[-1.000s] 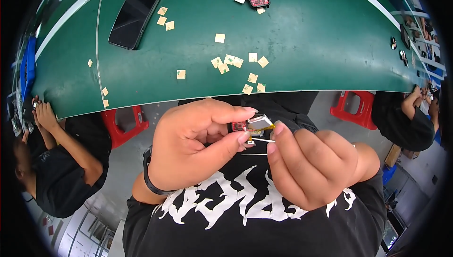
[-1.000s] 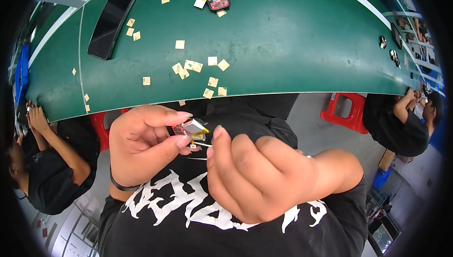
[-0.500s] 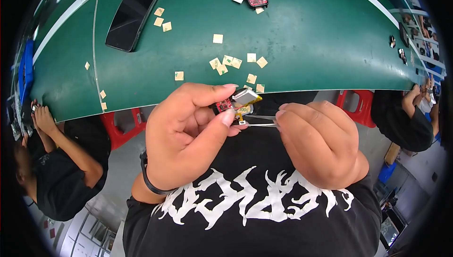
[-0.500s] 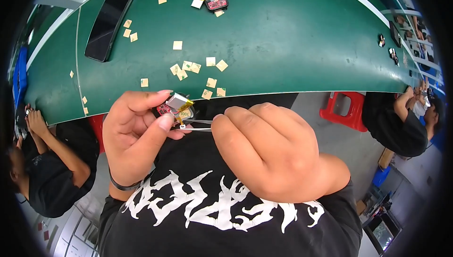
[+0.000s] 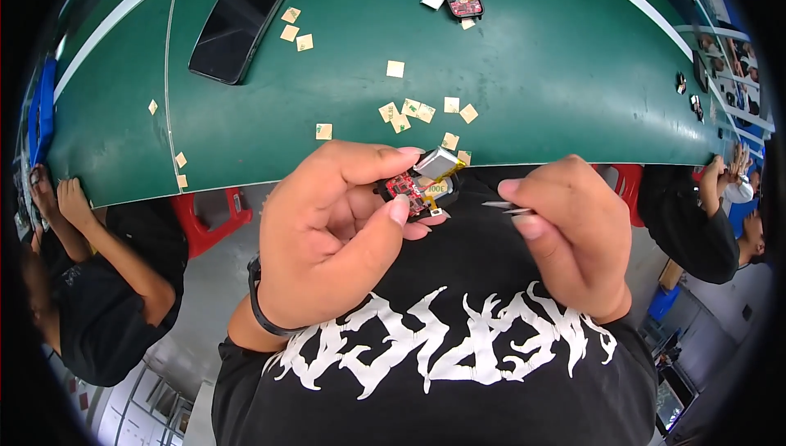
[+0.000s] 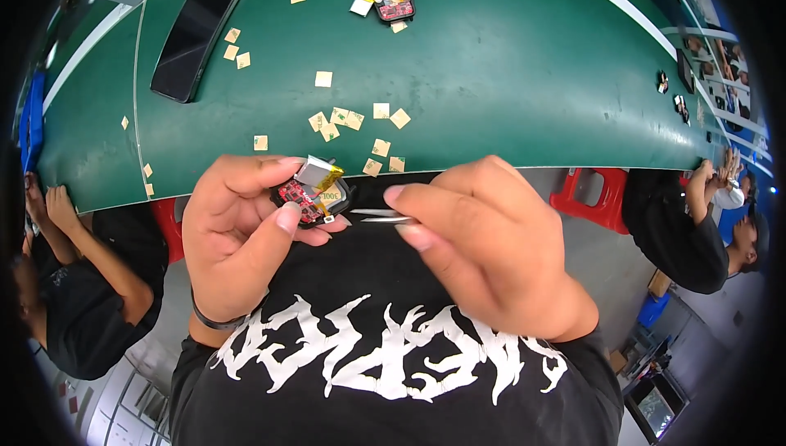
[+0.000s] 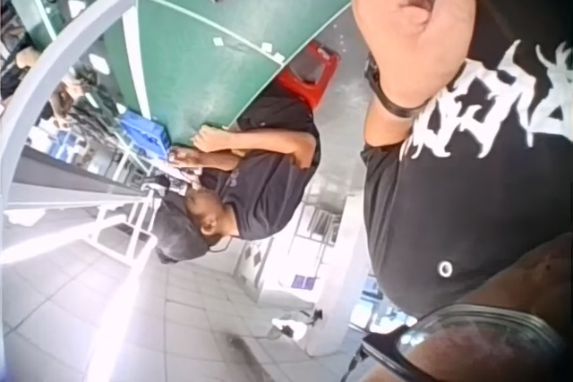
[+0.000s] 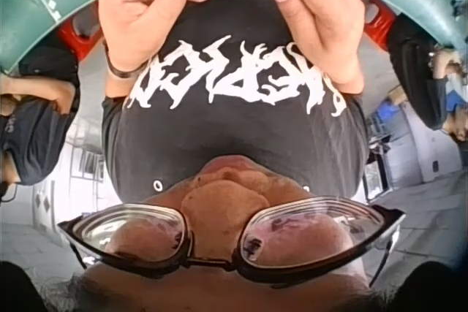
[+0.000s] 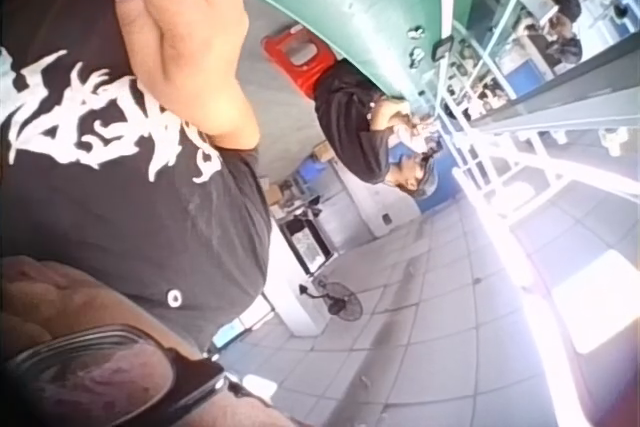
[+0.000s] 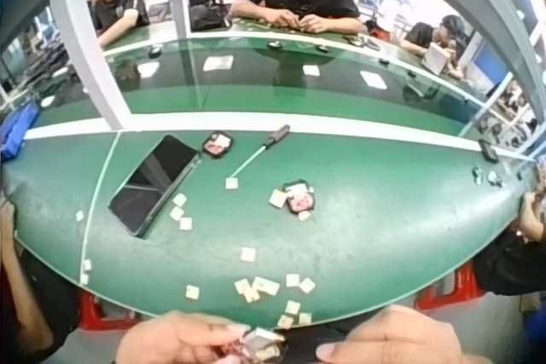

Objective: Assembling small electronic components including circuit boards and batteries into plastic housings.

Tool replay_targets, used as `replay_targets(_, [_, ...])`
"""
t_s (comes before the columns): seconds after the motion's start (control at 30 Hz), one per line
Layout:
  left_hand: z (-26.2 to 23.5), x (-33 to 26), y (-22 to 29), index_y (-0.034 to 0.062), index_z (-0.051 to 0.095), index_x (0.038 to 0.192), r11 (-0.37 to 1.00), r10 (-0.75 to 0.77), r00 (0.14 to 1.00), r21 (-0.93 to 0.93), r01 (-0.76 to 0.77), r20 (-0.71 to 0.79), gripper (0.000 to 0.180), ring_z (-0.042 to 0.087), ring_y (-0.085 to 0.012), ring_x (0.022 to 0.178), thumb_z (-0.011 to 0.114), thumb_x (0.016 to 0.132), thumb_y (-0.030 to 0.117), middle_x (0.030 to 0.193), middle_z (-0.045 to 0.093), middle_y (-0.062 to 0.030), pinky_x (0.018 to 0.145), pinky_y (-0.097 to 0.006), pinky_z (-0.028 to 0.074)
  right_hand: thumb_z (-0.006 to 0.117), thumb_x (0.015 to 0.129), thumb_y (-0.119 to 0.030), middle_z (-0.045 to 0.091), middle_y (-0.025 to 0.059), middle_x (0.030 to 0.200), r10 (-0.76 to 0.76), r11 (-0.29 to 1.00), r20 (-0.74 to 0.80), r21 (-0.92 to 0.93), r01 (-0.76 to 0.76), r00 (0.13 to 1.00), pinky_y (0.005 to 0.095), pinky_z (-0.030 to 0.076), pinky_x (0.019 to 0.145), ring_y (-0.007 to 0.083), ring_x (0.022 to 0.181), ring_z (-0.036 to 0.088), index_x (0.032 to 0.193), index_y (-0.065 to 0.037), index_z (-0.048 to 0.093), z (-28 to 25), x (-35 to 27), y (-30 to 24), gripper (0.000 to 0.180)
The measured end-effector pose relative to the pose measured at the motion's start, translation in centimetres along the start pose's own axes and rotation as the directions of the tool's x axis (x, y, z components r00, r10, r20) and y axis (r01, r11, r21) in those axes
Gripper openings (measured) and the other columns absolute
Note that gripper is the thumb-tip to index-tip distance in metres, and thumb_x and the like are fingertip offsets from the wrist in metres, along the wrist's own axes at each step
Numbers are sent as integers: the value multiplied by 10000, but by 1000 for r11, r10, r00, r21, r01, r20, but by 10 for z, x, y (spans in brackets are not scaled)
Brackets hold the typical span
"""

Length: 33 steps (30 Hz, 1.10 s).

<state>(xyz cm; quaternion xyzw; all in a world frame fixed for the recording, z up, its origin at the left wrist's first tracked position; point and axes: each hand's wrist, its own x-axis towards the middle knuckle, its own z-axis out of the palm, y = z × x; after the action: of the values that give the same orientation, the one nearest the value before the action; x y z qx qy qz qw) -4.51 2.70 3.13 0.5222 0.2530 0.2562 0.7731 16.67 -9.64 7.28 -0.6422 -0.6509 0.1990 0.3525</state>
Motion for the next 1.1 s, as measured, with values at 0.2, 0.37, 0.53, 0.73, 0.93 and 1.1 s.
replay_targets(0.2, [-3,0,5,-82,532,1252,998,-29,999,-61,30,15,282,735,-328,970,521,971,-60,1223,600,-231,772,-338,663,714,892,32,709,128,978,181,865,53,467,-184,982,300,527,698,198,805,666,1215,-1,711,7,-13,13,325])
replay_targets(0.37, [-7,-1,2,-58,538,1232,991,108,991,75,-114,84,259,730,-323,979,535,973,-67,1238,594,-241,783,-335,660,719,868,83,683,141,999,156,835,-10,535,-127,988,289,528,717,195,825,669,1142,14,735,10,-11,8,283])
replay_targets(0.53, [-7,-2,0,-47,523,1247,977,154,984,137,-165,89,291,722,-303,1003,542,962,-105,1243,590,-249,816,-332,652,724,847,121,683,114,970,29,987,-69,159,-17,997,280,535,696,164,813,669,1128,27,721,14,2,0,297])
replay_targets(0.73, [-4,-3,-4,-48,511,1240,928,233,969,281,-246,77,317,704,-265,1035,535,944,-157,1255,581,-247,840,-329,644,704,869,132,684,95,845,429,710,43,602,-366,902,253,577,698,163,775,707,1386,12,452,22,-1,-13,587])
replay_targets(0.93, [-3,0,-11,-37,514,1222,922,298,953,243,-301,50,318,697,-235,1030,538,936,-174,1239,585,-235,840,-327,640,708,895,79,644,24,727,609,197,326,821,-536,723,224,545,616,86,658,660,1267,-26,454,34,7,-21,463])
replay_targets(1.1, [-2,0,-8,-30,527,1178,869,299,950,385,-311,93,281,689,-213,1010,539,937,-174,1200,593,-215,822,-326,641,712,887,81,658,39,724,653,191,309,816,-545,691,213,525,542,93,622,665,1197,-29,453,39,9,-19,418])
